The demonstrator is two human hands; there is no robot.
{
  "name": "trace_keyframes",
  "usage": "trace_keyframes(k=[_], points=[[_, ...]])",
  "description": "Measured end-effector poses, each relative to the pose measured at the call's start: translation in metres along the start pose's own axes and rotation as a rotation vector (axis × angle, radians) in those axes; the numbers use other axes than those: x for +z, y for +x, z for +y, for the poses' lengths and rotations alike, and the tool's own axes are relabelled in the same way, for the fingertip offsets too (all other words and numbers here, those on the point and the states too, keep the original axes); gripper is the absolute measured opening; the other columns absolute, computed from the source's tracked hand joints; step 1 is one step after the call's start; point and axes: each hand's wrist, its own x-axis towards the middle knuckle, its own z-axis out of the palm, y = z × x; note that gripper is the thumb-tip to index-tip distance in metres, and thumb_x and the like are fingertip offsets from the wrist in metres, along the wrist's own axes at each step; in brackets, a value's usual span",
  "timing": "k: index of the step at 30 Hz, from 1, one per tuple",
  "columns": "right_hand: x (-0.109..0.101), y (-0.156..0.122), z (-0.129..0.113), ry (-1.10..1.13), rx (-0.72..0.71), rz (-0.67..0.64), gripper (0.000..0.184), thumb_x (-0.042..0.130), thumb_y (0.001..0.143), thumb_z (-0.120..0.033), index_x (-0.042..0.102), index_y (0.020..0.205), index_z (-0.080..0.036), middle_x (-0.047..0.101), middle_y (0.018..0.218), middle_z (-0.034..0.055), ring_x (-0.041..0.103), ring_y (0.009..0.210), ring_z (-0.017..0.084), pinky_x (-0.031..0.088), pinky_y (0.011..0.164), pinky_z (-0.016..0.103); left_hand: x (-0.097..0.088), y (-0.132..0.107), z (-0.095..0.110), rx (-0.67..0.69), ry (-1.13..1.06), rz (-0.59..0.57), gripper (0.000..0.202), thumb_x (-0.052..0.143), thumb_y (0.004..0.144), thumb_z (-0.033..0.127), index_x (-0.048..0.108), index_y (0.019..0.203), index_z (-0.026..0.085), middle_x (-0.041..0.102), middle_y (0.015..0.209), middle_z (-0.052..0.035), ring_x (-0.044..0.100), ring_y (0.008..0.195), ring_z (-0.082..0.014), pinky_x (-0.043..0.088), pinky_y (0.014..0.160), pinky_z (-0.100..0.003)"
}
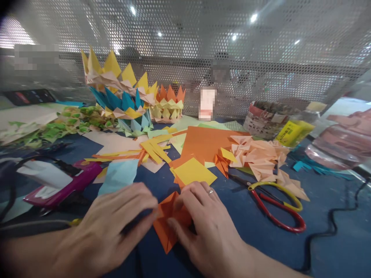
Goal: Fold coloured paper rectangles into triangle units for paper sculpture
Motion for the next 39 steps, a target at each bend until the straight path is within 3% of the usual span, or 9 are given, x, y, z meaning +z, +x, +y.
trace_keyframes(k=[4, 9, 14, 18, 23, 29, 32, 36, 39], points=[[-0.001, 0.001, 0.001, -0.09, 0.002, 0.015, 0.008, 0.055, 0.087, -0.015, 0.051, 0.087, -0.022, 0.058, 0.089, 0.0033, 0.055, 0.083, 0.02, 0.046, 0.075, 0.036, 0.007, 0.002, -0.014, -0.125, -0.085, -0.131, 0.02, 0.037, 0.096, 0.012, 0.055, 0.1, 0.018, 0.06, 0.096, -0.0048, 0.058, 0.09, -0.0175, 0.05, 0.08, -0.03], [-0.004, 0.0, -0.001, -0.188, 0.015, 0.048, 0.003, 0.055, 0.088, -0.022, 0.053, 0.086, -0.021, 0.059, 0.085, 0.0048, 0.057, 0.079, 0.022, 0.047, 0.07, 0.037, 0.01, 0.001, -0.02, -0.043, -0.161, -0.216, 0.036, 0.034, 0.088, 0.0, 0.055, 0.11, 0.018, 0.061, 0.112, -0.0061, 0.057, 0.106, -0.0172, 0.049, 0.093, -0.032], [-0.005, -0.001, -0.009, -0.196, -0.055, 0.049, 0.017, 0.067, 0.078, -0.028, 0.055, 0.087, -0.021, 0.062, 0.086, 0.0047, 0.058, 0.08, 0.023, 0.047, 0.072, 0.039, 0.008, 0.005, -0.021, 0.056, -0.172, -0.225, 0.05, 0.033, 0.08, -0.004, 0.052, 0.123, 0.014, 0.058, 0.129, -0.0088, 0.049, 0.124, -0.0169, 0.043, 0.104, -0.036], [-0.006, -0.001, -0.009, -0.196, -0.036, 0.043, 0.013, 0.064, 0.081, -0.027, 0.054, 0.088, -0.021, 0.062, 0.086, 0.0047, 0.058, 0.079, 0.022, 0.048, 0.072, 0.038, 0.007, 0.009, -0.021, 0.126, -0.203, -0.225, 0.047, 0.033, 0.08, -0.004, 0.055, 0.118, 0.01, 0.064, 0.119, -0.0116, 0.056, 0.116, -0.0172, 0.046, 0.101, -0.034], [-0.007, -0.001, -0.008, -0.144, -0.061, 0.053, 0.01, 0.062, 0.083, -0.025, 0.053, 0.087, -0.021, 0.061, 0.086, 0.004, 0.058, 0.08, 0.021, 0.048, 0.072, 0.037, 0.008, 0.012, -0.021, 0.118, -0.216, -0.313, 0.044, 0.034, 0.084, -0.003, 0.061, 0.113, 0.016, 0.064, 0.118, -0.0071, 0.056, 0.113, -0.0178, 0.04, 0.105, -0.041], [-0.008, 0.0, -0.01, -0.131, -0.09, 0.1, 0.033, 0.077, 0.068, -0.026, 0.055, 0.092, -0.022, 0.064, 0.09, 0.0026, 0.06, 0.085, 0.022, 0.047, 0.077, 0.037, 0.005, 0.01, -0.021, 0.177, -0.041, -0.13, 0.032, 0.037, 0.092, 0.004, 0.062, 0.109, 0.013, 0.067, 0.104, -0.0061, 0.059, 0.099, -0.0183, 0.043, 0.098, -0.04], [-0.007, -0.001, -0.006, -0.155, -0.153, 0.157, 0.018, 0.066, 0.078, -0.017, 0.056, 0.091, -0.023, 0.065, 0.091, 0.002, 0.06, 0.087, 0.02, 0.046, 0.078, 0.034, 0.003, 0.007, -0.018, 0.193, 0.124, -0.113, 0.03, 0.037, 0.095, 0.008, 0.059, 0.115, 0.01, 0.066, 0.107, -0.0078, 0.058, 0.099, -0.0212, 0.042, 0.098, -0.043], [-0.007, -0.001, -0.002, -0.253, -0.204, 0.266, 0.024, 0.054, 0.083, -0.009, 0.055, 0.103, -0.022, 0.065, 0.094, 0.0043, 0.06, 0.089, 0.02, 0.043, 0.08, 0.034, 0.004, 0.005, -0.015, 0.215, 0.279, -0.071, 0.028, 0.038, 0.094, 0.007, 0.063, 0.108, 0.008, 0.067, 0.098, -0.009, 0.06, 0.093, -0.0227, 0.045, 0.093, -0.043], [-0.01, 0.001, -0.002, -0.325, -0.273, 0.23, 0.018, 0.054, 0.086, -0.011, 0.06, 0.094, -0.025, 0.068, 0.09, 0.0013, 0.06, 0.083, 0.018, 0.041, 0.079, 0.032, 0.006, 0.003, -0.014, 0.209, 0.3, -0.065, 0.028, 0.037, 0.095, 0.008, 0.063, 0.109, 0.008, 0.067, 0.095, -0.0079, 0.06, 0.09, -0.0223, 0.044, 0.092, -0.043]])
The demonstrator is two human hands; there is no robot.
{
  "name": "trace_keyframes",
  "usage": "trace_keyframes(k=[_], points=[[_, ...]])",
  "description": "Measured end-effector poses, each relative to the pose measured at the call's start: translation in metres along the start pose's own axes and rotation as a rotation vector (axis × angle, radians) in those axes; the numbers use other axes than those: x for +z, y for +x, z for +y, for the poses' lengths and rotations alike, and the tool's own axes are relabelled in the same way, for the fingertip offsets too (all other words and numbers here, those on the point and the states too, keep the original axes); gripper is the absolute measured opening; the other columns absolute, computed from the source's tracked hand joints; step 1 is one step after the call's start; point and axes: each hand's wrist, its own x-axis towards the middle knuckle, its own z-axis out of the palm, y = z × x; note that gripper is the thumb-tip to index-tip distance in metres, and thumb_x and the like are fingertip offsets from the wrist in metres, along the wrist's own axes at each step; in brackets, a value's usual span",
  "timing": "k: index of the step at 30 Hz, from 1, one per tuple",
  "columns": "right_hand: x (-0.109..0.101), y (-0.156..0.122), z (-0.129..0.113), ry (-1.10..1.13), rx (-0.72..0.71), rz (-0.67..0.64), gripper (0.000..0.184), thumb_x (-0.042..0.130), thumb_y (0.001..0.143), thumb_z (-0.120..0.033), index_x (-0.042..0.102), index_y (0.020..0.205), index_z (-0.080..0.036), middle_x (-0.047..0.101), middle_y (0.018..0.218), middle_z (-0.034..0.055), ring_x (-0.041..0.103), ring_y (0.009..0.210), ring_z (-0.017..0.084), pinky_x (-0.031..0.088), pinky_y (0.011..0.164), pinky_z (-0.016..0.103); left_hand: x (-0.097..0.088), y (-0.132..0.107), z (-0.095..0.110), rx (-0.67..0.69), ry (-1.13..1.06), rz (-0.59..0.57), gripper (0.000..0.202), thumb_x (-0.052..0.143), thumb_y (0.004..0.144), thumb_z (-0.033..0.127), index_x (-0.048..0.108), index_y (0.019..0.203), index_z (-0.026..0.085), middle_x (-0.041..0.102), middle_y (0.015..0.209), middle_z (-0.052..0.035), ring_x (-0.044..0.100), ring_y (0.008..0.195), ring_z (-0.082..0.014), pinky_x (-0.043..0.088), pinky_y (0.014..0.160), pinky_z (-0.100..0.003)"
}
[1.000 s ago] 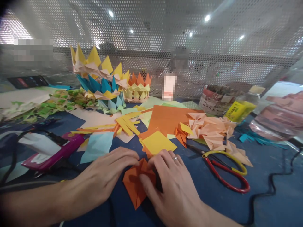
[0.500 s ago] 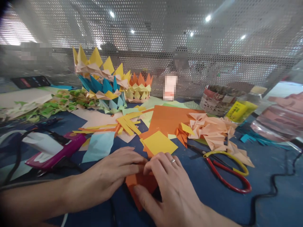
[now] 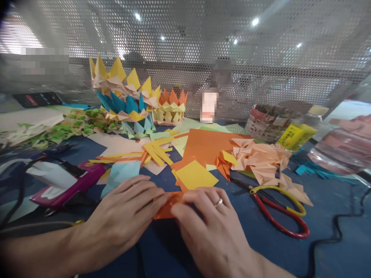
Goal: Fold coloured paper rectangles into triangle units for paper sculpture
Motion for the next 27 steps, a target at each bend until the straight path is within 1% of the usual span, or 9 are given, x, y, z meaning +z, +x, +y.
trace_keyframes(k=[3, 5, 9, 12, 14, 17, 19, 23, 27], points=[[-0.001, 0.002, 0.004, -0.027, -0.069, -0.045, 0.018, 0.056, 0.086, -0.011, 0.065, 0.083, -0.026, 0.071, 0.083, -0.0024, 0.06, 0.081, 0.017, 0.038, 0.078, 0.031, 0.001, -0.003, 0.001, 0.013, -0.025, -0.014, 0.03, 0.036, 0.096, 0.008, 0.061, 0.113, 0.008, 0.066, 0.093, -0.0071, 0.06, 0.089, -0.0215, 0.043, 0.093, -0.043], [0.001, 0.002, 0.007, -0.053, -0.056, -0.015, 0.02, 0.053, 0.087, -0.01, 0.065, 0.082, -0.025, 0.071, 0.081, -0.0023, 0.059, 0.082, 0.017, 0.037, 0.081, 0.031, 0.001, -0.005, 0.001, 0.01, -0.039, -0.018, 0.03, 0.036, 0.096, 0.007, 0.059, 0.115, 0.008, 0.066, 0.095, -0.0072, 0.06, 0.089, -0.021, 0.043, 0.093, -0.043], [0.007, -0.002, 0.014, -0.109, 0.012, -0.007, 0.031, 0.042, 0.091, -0.006, 0.065, 0.077, -0.022, 0.07, 0.083, -0.0004, 0.058, 0.084, 0.017, 0.035, 0.083, 0.032, 0.002, -0.004, 0.001, -0.036, -0.12, -0.037, 0.028, 0.036, 0.097, 0.008, 0.062, 0.103, 0.012, 0.067, 0.09, -0.0052, 0.061, 0.082, -0.0189, 0.044, 0.09, -0.041], [0.009, -0.004, 0.014, -0.13, 0.021, -0.053, 0.03, 0.04, 0.092, -0.007, 0.065, 0.081, -0.021, 0.069, 0.084, 0.0014, 0.057, 0.085, 0.018, 0.034, 0.084, 0.033, 0.003, -0.002, 0.0, -0.031, -0.177, -0.034, 0.026, 0.038, 0.098, 0.01, 0.063, 0.095, 0.014, 0.068, 0.087, -0.0043, 0.061, 0.08, -0.0182, 0.046, 0.086, -0.039], [0.009, -0.004, 0.012, -0.097, 0.01, -0.064, 0.028, 0.04, 0.094, -0.01, 0.064, 0.086, -0.02, 0.069, 0.086, 0.0021, 0.058, 0.086, 0.019, 0.035, 0.084, 0.033, 0.003, -0.002, 0.0, -0.016, -0.195, -0.038, 0.023, 0.04, 0.097, 0.011, 0.063, 0.094, 0.014, 0.067, 0.089, -0.004, 0.061, 0.081, -0.0182, 0.046, 0.086, -0.039], [0.01, -0.005, 0.009, 0.003, -0.058, -0.088, 0.023, 0.043, 0.096, -0.015, 0.064, 0.09, -0.021, 0.069, 0.086, 0.0017, 0.059, 0.082, 0.017, 0.039, 0.079, 0.031, 0.003, -0.003, 0.002, -0.013, -0.23, -0.042, 0.02, 0.042, 0.097, 0.01, 0.062, 0.093, 0.014, 0.066, 0.089, -0.0032, 0.059, 0.081, -0.0173, 0.044, 0.086, -0.038], [0.01, -0.005, 0.008, 0.05, -0.093, -0.118, 0.023, 0.043, 0.097, -0.017, 0.064, 0.087, -0.021, 0.068, 0.081, 0.0014, 0.059, 0.077, 0.016, 0.042, 0.074, 0.029, 0.003, -0.004, 0.004, -0.019, -0.262, -0.034, 0.019, 0.044, 0.096, 0.01, 0.061, 0.089, 0.014, 0.065, 0.086, -0.0019, 0.058, 0.077, -0.016, 0.044, 0.082, -0.036], [0.01, -0.007, 0.008, 0.098, -0.095, -0.186, 0.029, 0.041, 0.097, -0.015, 0.064, 0.079, -0.02, 0.066, 0.075, 0.0023, 0.059, 0.071, 0.016, 0.046, 0.069, 0.027, 0.003, -0.005, 0.007, -0.04, -0.323, -0.029, 0.018, 0.047, 0.095, 0.01, 0.06, 0.082, 0.015, 0.064, 0.083, -0.0005, 0.056, 0.073, -0.0153, 0.043, 0.074, -0.035], [0.009, -0.01, 0.008, 0.11, -0.084, -0.218, 0.029, 0.042, 0.096, -0.014, 0.063, 0.076, -0.019, 0.065, 0.073, 0.0033, 0.059, 0.069, 0.017, 0.048, 0.066, 0.028, 0.004, -0.006, 0.007, -0.033, -0.372, -0.026, 0.015, 0.05, 0.093, 0.01, 0.06, 0.084, 0.015, 0.063, 0.083, -0.0005, 0.054, 0.072, -0.0155, 0.041, 0.07, -0.034]])
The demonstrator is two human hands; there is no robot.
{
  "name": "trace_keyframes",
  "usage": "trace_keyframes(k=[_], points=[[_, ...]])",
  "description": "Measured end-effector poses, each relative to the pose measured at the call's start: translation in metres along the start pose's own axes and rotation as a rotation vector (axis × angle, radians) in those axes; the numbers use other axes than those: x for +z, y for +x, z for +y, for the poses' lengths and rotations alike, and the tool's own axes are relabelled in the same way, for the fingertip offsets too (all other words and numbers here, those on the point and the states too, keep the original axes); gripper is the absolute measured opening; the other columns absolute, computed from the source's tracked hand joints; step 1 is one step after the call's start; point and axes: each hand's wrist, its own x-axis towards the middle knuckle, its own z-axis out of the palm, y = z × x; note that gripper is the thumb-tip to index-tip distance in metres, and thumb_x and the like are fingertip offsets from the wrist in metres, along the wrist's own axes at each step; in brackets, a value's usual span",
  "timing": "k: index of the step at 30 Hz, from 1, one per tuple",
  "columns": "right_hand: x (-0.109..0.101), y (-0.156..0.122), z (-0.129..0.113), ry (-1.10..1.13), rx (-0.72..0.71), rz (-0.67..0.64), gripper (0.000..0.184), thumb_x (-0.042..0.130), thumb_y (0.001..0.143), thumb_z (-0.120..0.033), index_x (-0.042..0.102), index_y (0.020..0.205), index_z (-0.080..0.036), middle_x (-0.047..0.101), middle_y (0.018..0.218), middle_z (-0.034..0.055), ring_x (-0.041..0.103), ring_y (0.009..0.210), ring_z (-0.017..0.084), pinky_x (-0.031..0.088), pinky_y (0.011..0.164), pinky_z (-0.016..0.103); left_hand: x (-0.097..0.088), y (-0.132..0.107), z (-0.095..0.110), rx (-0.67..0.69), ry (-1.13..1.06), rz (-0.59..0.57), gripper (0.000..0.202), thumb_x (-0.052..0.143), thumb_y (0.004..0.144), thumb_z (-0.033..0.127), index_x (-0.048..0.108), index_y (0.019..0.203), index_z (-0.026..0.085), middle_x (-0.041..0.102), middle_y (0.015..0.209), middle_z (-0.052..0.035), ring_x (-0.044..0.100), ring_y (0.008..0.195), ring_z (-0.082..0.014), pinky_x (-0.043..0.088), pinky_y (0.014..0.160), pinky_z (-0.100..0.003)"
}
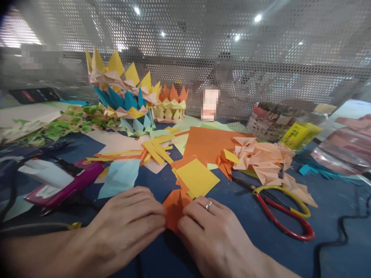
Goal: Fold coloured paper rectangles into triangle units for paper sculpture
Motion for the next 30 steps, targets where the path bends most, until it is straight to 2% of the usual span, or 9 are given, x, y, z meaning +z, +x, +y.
trace_keyframes(k=[7, 13, 20, 24, 30], points=[[-0.0004, 0.0011, -0.0021, 0.039, 0.017, 0.018, 0.02, 0.048, 0.094, -0.018, 0.062, 0.081, -0.019, 0.066, 0.074, 0.0031, 0.06, 0.07, 0.017, 0.049, 0.067, 0.027, -0.0011, 0.0011, 0.0011, -0.003, -0.033, 0.007, 0.016, 0.05, 0.092, 0.01, 0.059, 0.08, 0.014, 0.06, 0.078, -0.0011, 0.052, 0.07, -0.0159, 0.041, 0.065, -0.033], [0.0015, 0.0009, 0.0003, 0.06, -0.068, 0.046, 0.025, 0.045, 0.096, -0.014, 0.063, 0.079, -0.019, 0.068, 0.076, 0.0019, 0.06, 0.068, 0.014, 0.049, 0.068, 0.024, -0.0002, -0.0012, 0.0024, -0.021, -0.081, -0.005, 0.016, 0.051, 0.092, 0.012, 0.06, 0.079, 0.014, 0.061, 0.078, -0.0018, 0.053, 0.07, -0.0158, 0.042, 0.063, -0.031], [0.0022, 0.0003, 0.0002, 0.122, 0.034, 0.05, 0.019, 0.048, 0.097, -0.022, 0.063, 0.087, -0.019, 0.065, 0.073, 0.0016, 0.058, 0.067, 0.015, 0.048, 0.062, 0.024, 0.0012, -0.0012, 0.0026, -0.083, -0.127, 0.023, 0.016, 0.05, 0.092, 0.01, 0.06, 0.081, 0.013, 0.06, 0.075, -0.0018, 0.052, 0.069, -0.0157, 0.043, 0.062, -0.03], [0.0046, 0.0018, 0.0023, 0.132, 0.025, 0.025, 0.027, 0.047, 0.097, -0.023, 0.063, 0.075, -0.02, 0.064, 0.072, 0.0016, 0.057, 0.068, 0.014, 0.046, 0.064, 0.024, -0.0005, 0.0001, 0.0045, -0.07, -0.129, 0.015, 0.016, 0.052, 0.091, 0.011, 0.06, 0.078, 0.014, 0.06, 0.076, -0.0021, 0.053, 0.07, -0.0159, 0.043, 0.064, -0.03], [0.0008, 0.0046, 0.0001, 0.196, 0.127, -0.02, 0.024, 0.048, 0.096, -0.02, 0.061, 0.076, -0.02, 0.064, 0.074, 0.0019, 0.056, 0.068, 0.015, 0.045, 0.066, 0.027, 0.0, 0.0002, 0.0071, -0.143, -0.108, 0.04, 0.018, 0.048, 0.089, 0.008, 0.059, 0.075, 0.014, 0.056, 0.071, -0.0025, 0.05, 0.067, -0.0167, 0.042, 0.061, -0.03]])
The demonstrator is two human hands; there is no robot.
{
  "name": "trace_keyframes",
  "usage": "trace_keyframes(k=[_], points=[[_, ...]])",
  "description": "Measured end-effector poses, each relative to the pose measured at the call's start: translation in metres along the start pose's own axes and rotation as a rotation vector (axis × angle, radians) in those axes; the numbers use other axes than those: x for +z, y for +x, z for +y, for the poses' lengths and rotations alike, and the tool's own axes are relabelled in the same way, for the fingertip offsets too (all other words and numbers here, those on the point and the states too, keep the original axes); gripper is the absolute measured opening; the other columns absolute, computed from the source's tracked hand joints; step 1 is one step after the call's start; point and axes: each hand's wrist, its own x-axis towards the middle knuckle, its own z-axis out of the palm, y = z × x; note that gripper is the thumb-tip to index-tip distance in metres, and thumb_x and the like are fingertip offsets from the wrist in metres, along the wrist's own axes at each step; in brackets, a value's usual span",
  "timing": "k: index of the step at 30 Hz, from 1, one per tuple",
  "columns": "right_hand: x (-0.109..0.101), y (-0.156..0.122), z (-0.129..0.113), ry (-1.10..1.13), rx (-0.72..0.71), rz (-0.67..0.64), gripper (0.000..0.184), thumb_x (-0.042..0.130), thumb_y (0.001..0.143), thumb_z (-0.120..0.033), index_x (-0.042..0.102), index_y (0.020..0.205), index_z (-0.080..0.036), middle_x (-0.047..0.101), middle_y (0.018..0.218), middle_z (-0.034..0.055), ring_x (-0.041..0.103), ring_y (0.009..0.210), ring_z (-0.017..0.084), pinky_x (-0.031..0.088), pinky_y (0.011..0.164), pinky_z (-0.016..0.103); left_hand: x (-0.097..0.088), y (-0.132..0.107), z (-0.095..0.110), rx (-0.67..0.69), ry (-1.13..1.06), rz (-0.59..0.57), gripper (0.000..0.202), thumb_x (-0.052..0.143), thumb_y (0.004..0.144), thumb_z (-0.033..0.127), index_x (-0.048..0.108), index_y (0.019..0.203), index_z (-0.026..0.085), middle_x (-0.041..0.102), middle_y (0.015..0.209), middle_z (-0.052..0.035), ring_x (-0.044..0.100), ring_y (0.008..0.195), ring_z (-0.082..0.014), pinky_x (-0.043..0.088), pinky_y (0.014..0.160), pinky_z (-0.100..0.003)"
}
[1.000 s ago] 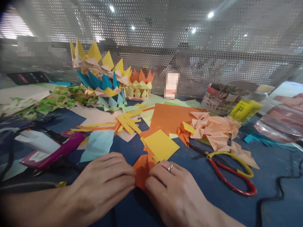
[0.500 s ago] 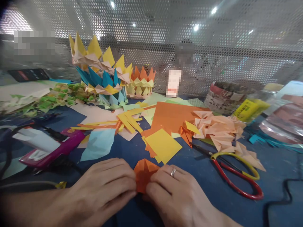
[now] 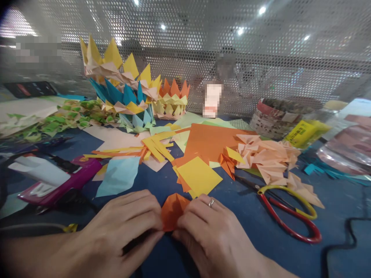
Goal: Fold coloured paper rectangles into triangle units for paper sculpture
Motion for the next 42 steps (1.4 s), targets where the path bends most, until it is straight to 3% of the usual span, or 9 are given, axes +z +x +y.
trace_keyframes(k=[4, 14, 17, 29, 37, 42], points=[[0.002, 0.0, 0.001, 0.08, 0.084, 0.02, 0.014, 0.056, 0.091, -0.017, 0.061, 0.079, -0.021, 0.064, 0.075, -0.0002, 0.058, 0.07, 0.014, 0.045, 0.064, 0.024, -0.001, -0.001, 0.001, -0.091, 0.044, -0.007, 0.019, 0.047, 0.088, 0.012, 0.054, 0.071, 0.016, 0.054, 0.072, -0.0029, 0.048, 0.068, -0.0187, 0.04, 0.06, -0.033], [0.003, 0.003, -0.002, 0.119, 0.243, -0.031, 0.013, 0.058, 0.087, -0.012, 0.059, 0.079, -0.022, 0.063, 0.074, -0.0036, 0.059, 0.069, 0.012, 0.042, 0.063, 0.023, 0.001, -0.005, -0.003, -0.218, 0.004, -0.104, 0.017, 0.044, 0.091, 0.016, 0.051, 0.075, 0.018, 0.052, 0.076, -0.0015, 0.048, 0.072, -0.0198, 0.039, 0.071, -0.039], [0.004, 0.004, -0.001, 0.093, 0.241, -0.034, 0.013, 0.058, 0.088, -0.016, 0.058, 0.076, -0.023, 0.062, 0.072, -0.0036, 0.057, 0.067, 0.013, 0.041, 0.061, 0.024, 0.002, -0.004, -0.004, -0.215, 0.012, -0.115, 0.017, 0.045, 0.091, 0.018, 0.051, 0.076, 0.018, 0.053, 0.077, -0.0017, 0.047, 0.072, -0.0201, 0.037, 0.07, -0.038], [0.006, 0.007, -0.004, 0.04, 0.274, -0.021, 0.019, 0.06, 0.079, -0.007, 0.053, 0.069, -0.022, 0.058, 0.064, -0.0049, 0.054, 0.06, 0.012, 0.038, 0.056, 0.023, 0.002, -0.002, -0.003, -0.229, 0.023, -0.078, 0.014, 0.047, 0.082, 0.011, 0.047, 0.071, 0.018, 0.051, 0.072, 0.0001, 0.047, 0.07, -0.0187, 0.04, 0.069, -0.038], [0.007, 0.008, -0.003, 0.023, 0.264, -0.03, 0.019, 0.062, 0.079, -0.008, 0.052, 0.071, -0.022, 0.058, 0.066, -0.0047, 0.054, 0.062, 0.012, 0.038, 0.057, 0.023, 0.002, -0.004, 0.009, -0.153, 0.191, 0.138, 0.018, 0.039, 0.075, 0.006, 0.052, 0.074, 0.018, 0.052, 0.071, -0.003, 0.051, 0.072, -0.0209, 0.047, 0.07, -0.038], [0.007, 0.008, -0.002, 0.01, 0.239, -0.016, 0.019, 0.063, 0.08, -0.009, 0.051, 0.071, -0.022, 0.058, 0.065, -0.0047, 0.054, 0.061, 0.012, 0.038, 0.057, 0.023, -0.005, -0.002, 0.01, -0.07, 0.228, 0.061, 0.027, 0.04, 0.073, 0.004, 0.061, 0.082, 0.018, 0.058, 0.074, -0.0047, 0.054, 0.072, -0.021, 0.05, 0.07, -0.037]])
